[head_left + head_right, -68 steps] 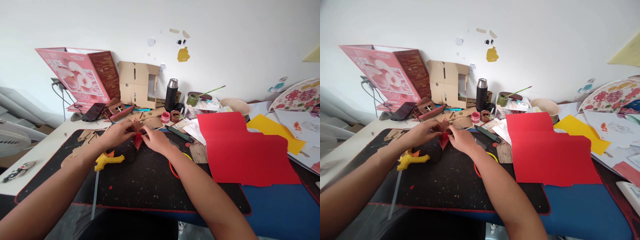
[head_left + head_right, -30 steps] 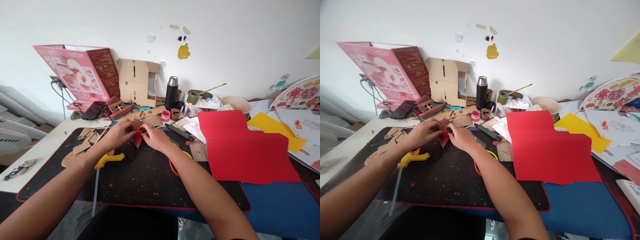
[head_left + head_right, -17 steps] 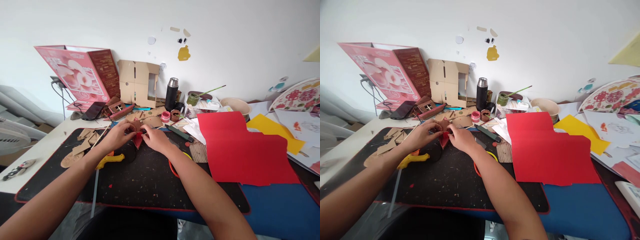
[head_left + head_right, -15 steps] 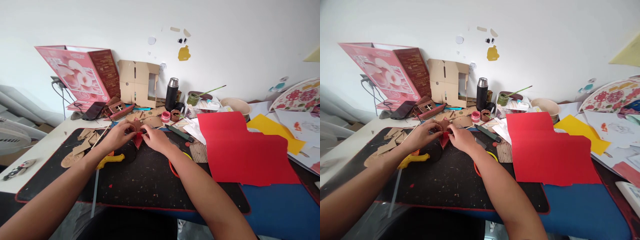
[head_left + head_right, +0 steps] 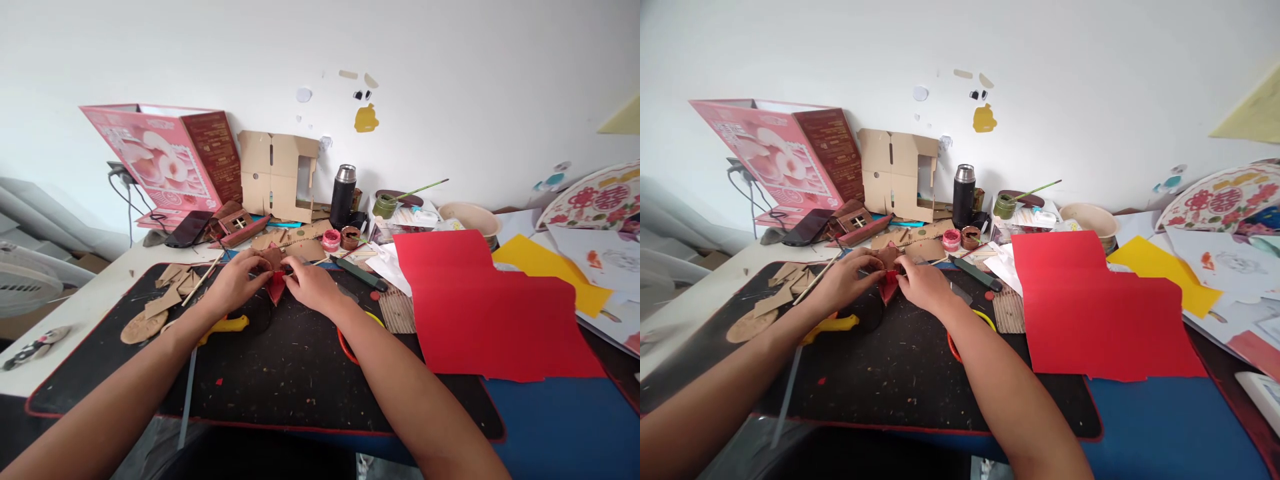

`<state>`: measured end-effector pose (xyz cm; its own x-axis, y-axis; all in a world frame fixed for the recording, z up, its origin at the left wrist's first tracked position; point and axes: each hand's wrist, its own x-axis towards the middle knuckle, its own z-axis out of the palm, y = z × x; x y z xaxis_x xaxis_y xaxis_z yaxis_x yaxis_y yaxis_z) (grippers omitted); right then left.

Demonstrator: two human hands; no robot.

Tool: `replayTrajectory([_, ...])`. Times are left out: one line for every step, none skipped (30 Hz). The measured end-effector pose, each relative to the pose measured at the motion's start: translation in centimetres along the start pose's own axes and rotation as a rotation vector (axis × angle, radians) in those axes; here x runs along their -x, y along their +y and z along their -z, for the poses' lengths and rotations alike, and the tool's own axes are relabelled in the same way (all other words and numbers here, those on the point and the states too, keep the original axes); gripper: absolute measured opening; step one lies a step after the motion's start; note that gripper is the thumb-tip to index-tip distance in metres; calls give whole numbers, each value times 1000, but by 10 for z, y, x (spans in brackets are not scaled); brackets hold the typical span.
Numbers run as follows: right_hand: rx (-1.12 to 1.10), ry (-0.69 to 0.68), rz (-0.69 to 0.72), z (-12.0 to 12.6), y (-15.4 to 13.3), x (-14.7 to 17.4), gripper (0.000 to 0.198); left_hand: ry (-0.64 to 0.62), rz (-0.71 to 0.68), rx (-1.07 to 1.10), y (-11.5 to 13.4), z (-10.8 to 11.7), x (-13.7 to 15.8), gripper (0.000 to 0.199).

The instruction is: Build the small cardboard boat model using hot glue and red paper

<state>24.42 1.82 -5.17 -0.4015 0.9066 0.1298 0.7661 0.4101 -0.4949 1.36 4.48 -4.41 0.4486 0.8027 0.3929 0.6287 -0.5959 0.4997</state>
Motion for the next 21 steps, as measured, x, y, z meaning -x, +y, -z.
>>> replayTrajectory([0, -1, 1, 0, 0, 0, 35, 6, 0, 2, 0, 0, 0, 24])
replayTrajectory([-1, -3, 0, 0, 0, 0, 35, 10, -1, 4, 0, -1, 1, 24])
replayTrajectory([-1, -7, 0, 0, 0, 0, 35, 12, 0, 5, 1, -1, 1, 24])
replayTrajectory([0, -11, -1, 0, 0, 0, 36, 14, 0, 5, 1, -1, 1, 24])
replayTrajectory([2, -14, -1, 0, 0, 0, 36, 17, 0, 4, 1, -2, 2, 24])
replayTrajectory([4, -15, -2, 0, 0, 0, 36, 21, 0, 2, 2, -2, 2, 24])
replayTrajectory([6, -15, -4, 0, 0, -1, 36, 26, 0, -1, 2, -3, 3, 25])
replayTrajectory([8, -14, -6, 0, 0, -1, 37, 32, 1, -4, 1, -3, 3, 25])
replayTrajectory([7, -14, -7, 0, 0, -1, 37, 37, 2, -7, 1, -4, 4, 25])
replayTrajectory([6, -12, -8, -1, 0, -1, 37, 41, 4, -8, 1, -5, 4, 25])
replayTrajectory([4, -12, -7, -1, 0, -1, 37, 43, 6, -9, 1, -5, 4, 25])
replayTrajectory([2, -11, -6, -1, 1, -1, 37, 44, 8, -9, 1, -5, 5, 25])
replayTrajectory([0, -11, -4, -1, 1, -1, 36, 45, 9, -8, 1, -6, 5, 25])
replayTrajectory([-2, -9, -3, 0, 0, 0, 36, 45, 9, -9, 1, -6, 5, 24])
replayTrajectory([-2, -7, -4, 0, 0, 0, 36, 46, 9, -10, 1, -6, 5, 24])
replayTrajectory([-3, -6, -6, 1, 0, 0, 35, 47, 8, -12, 2, -6, 5, 24])
replayTrajectory([-2, -6, -7, 1, -1, 0, 35, 48, 6, -15, 2, -6, 5, 24])
replayTrajectory([1, -7, -9, 2, -1, 1, 35, 47, 5, -19, 3, -6, 5, 24])
replayTrajectory([4, -8, -12, 3, -2, 1, 35, 48, 5, -25, 3, -6, 5, 23])
replayTrajectory([9, -10, -13, 3, -3, 1, 35, 48, 5, -31, 4, -6, 5, 23])
replayTrajectory([12, -11, -14, 3, -3, 1, 35, 48, 4, -38, 4, -6, 5, 23])
